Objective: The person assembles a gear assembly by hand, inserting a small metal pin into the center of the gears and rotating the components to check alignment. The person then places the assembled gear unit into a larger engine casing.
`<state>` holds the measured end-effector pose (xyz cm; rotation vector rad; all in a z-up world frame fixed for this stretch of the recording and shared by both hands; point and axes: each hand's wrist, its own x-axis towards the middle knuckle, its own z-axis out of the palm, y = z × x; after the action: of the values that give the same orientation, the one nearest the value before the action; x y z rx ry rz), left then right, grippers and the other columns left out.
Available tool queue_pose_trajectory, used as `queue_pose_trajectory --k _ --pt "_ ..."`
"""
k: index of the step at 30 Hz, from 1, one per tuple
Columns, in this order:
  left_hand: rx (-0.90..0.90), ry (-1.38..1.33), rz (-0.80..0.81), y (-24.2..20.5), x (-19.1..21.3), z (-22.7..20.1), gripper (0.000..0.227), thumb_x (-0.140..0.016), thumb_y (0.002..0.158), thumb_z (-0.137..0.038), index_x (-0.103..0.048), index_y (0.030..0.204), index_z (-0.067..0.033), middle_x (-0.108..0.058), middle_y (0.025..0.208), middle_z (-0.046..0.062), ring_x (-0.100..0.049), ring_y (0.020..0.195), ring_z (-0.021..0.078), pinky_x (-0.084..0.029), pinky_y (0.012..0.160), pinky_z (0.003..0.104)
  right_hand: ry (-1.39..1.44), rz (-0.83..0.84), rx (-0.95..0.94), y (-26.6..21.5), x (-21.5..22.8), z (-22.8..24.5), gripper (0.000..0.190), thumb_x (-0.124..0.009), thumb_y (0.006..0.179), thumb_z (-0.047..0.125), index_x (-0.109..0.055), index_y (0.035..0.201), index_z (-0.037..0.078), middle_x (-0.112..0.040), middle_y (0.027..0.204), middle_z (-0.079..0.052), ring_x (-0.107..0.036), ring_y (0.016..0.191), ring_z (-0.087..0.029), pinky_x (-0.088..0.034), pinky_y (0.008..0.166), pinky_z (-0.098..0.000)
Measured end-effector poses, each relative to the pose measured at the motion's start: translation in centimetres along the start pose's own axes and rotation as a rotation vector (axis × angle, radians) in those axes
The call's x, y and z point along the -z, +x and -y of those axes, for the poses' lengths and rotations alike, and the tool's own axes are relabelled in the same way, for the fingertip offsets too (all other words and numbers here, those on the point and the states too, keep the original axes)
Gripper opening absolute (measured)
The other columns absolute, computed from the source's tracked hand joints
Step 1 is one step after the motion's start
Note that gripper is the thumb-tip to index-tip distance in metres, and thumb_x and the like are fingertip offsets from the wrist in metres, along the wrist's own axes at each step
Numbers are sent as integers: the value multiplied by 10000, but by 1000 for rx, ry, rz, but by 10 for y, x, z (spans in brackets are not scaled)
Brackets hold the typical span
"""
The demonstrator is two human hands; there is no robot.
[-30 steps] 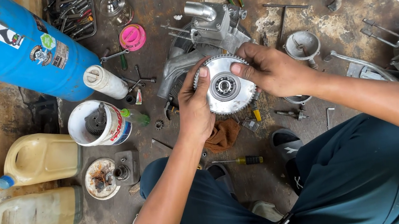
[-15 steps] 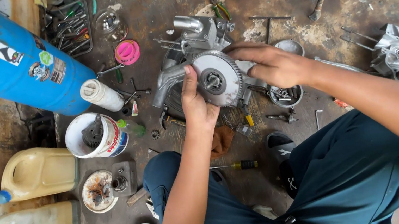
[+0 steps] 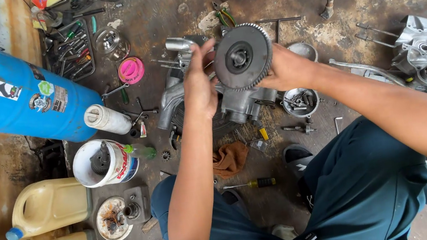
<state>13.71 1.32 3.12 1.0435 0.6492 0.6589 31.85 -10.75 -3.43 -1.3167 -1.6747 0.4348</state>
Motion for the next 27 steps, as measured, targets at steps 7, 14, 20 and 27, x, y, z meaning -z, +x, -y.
queue_pose_trajectory --k 7,14,20,27 --pt "248 112 -504 75 55 106 625 -659 864 -529 -568 1209 -15 -581 1015 111 -596 922 275 -353 751 422 54 -190 26 -13 16 3 424 -778 917 104 -573 1266 -22 -623 1207 -253 -592 1219 -479 -477 959 -687" --pt "153 75 -545 81 25 114 798 -767 827 -375 -437 1409 61 -463 1416 307 -399 1411 467 -307 1137 576 58 -167 -36 -17 18 11 522 -758 907 96 -492 1337 -32 -581 1217 -269 -588 1179 -510 -457 988 -714" --pt "153 88 -612 82 19 90 1119 -876 690 -481 -317 1470 95 -422 1424 337 -505 1279 460 -523 966 499 -5 -147 -157 1 20 32 393 -736 877 63 -552 1186 -95 -602 970 -225 -545 798 -354 -453 679 -493" --pt "187 -79 -590 58 -8 30 1330 -734 594 -799 -330 1436 148 -382 1458 370 -422 1402 456 -465 1085 532 -17 -69 -532 8 22 40 323 -639 965 47 -561 1242 -97 -562 543 -43 -524 318 -162 -421 222 -241"
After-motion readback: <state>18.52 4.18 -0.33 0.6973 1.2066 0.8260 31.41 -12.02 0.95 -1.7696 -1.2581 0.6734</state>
